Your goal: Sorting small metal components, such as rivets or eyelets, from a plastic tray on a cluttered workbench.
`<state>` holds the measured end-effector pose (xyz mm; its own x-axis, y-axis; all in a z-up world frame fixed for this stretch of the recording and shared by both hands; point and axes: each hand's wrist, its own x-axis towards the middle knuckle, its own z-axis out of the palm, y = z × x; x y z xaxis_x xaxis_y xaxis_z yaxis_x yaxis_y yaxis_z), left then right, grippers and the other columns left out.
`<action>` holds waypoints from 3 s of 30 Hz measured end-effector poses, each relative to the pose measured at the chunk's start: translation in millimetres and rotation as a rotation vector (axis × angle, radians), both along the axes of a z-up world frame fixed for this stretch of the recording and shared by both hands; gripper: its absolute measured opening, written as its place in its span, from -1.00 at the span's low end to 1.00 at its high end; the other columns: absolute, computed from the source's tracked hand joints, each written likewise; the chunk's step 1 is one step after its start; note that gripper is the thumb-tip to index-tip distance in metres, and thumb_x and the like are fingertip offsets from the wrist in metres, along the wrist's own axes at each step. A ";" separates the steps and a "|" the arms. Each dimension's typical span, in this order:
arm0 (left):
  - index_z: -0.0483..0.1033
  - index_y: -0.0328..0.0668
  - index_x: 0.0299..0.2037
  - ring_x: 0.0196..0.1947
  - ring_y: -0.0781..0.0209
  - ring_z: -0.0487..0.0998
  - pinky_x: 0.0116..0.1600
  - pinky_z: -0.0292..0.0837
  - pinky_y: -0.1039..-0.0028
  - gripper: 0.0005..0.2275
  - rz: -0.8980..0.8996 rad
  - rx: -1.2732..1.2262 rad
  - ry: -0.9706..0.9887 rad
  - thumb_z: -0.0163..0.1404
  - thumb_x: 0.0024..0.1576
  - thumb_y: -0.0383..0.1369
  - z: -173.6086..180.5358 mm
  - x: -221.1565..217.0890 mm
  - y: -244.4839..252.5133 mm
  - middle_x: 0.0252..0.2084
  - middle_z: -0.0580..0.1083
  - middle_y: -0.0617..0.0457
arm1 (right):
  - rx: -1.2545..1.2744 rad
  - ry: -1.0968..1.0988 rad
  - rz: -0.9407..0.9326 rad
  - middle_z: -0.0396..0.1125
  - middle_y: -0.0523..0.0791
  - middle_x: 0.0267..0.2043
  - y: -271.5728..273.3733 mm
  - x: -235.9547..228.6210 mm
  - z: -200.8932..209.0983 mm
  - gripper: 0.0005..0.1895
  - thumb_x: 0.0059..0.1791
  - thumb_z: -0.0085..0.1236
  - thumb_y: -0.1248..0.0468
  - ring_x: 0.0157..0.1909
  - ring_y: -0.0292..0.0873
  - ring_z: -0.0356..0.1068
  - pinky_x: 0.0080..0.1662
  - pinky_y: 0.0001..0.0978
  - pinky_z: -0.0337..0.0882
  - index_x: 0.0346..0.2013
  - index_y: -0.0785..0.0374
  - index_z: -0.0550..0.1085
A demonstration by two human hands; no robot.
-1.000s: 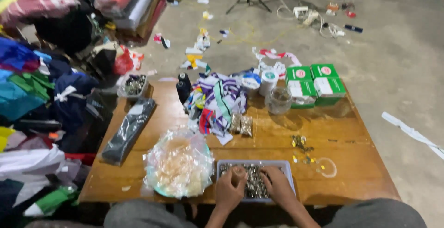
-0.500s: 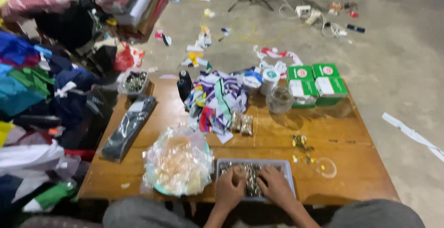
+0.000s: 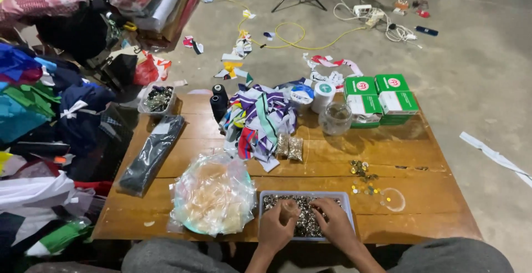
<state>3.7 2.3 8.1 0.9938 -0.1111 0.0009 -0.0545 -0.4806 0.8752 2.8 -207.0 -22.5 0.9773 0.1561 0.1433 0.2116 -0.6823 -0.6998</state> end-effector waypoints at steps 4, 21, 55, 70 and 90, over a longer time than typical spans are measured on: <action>0.58 0.11 -0.08 -0.35 0.30 0.66 -0.14 0.58 0.50 -0.78 -0.034 -0.021 -0.001 0.20 0.07 -0.24 -1.7 -0.7 -2.2 -0.29 0.66 0.19 | 0.074 0.110 -0.160 0.57 -0.21 -0.05 1.6 -1.6 38.6 -0.74 -0.05 0.23 0.15 0.00 -0.23 0.53 0.03 -0.38 0.52 -0.07 0.05 0.59; 0.52 0.10 -0.13 -0.33 -0.01 0.59 -0.27 0.42 0.30 -0.80 -0.104 0.036 0.039 0.12 0.04 -0.26 2.8 7.8 0.4 -0.33 0.58 0.06 | 0.184 0.317 0.149 0.39 -0.20 0.08 22.0 15.9 73.1 -0.87 -0.03 0.22 0.19 0.13 -0.19 0.40 0.18 -0.27 0.42 -0.25 0.09 0.65; 0.61 0.16 -0.16 -0.53 0.45 0.33 -0.37 0.23 0.59 -0.65 0.041 -0.027 0.406 0.41 -0.10 -0.10 15.7 8.0 -0.9 -0.49 0.49 0.27 | -0.148 0.235 0.042 0.44 -0.20 0.03 -2.7 4.3 1.1 -0.72 -0.01 0.16 0.19 0.05 -0.21 0.44 0.07 -0.34 0.48 0.01 0.03 0.53; 0.63 0.03 0.06 -0.17 0.36 0.65 -0.14 0.56 0.61 -0.56 0.038 -0.225 0.308 0.32 -0.06 -0.16 31.6 24.9 -2.0 -0.02 0.66 0.16 | -0.013 0.162 0.008 0.50 -0.11 0.03 2.2 15.5 18.1 -0.69 -0.04 0.08 0.39 0.12 -0.15 0.45 0.23 -0.25 0.42 -0.02 0.15 0.57; 0.58 0.01 -0.14 -0.68 0.47 0.17 -0.52 0.11 0.56 -0.78 0.021 -0.209 0.144 0.18 0.11 -0.15 27.9 6.6 -0.7 -0.52 0.45 0.25 | 0.022 -0.044 0.014 0.41 -0.02 0.02 -4.0 3.6 -3.5 -0.65 0.01 -0.06 0.47 0.08 0.01 0.41 0.12 -0.16 0.40 0.07 0.26 0.49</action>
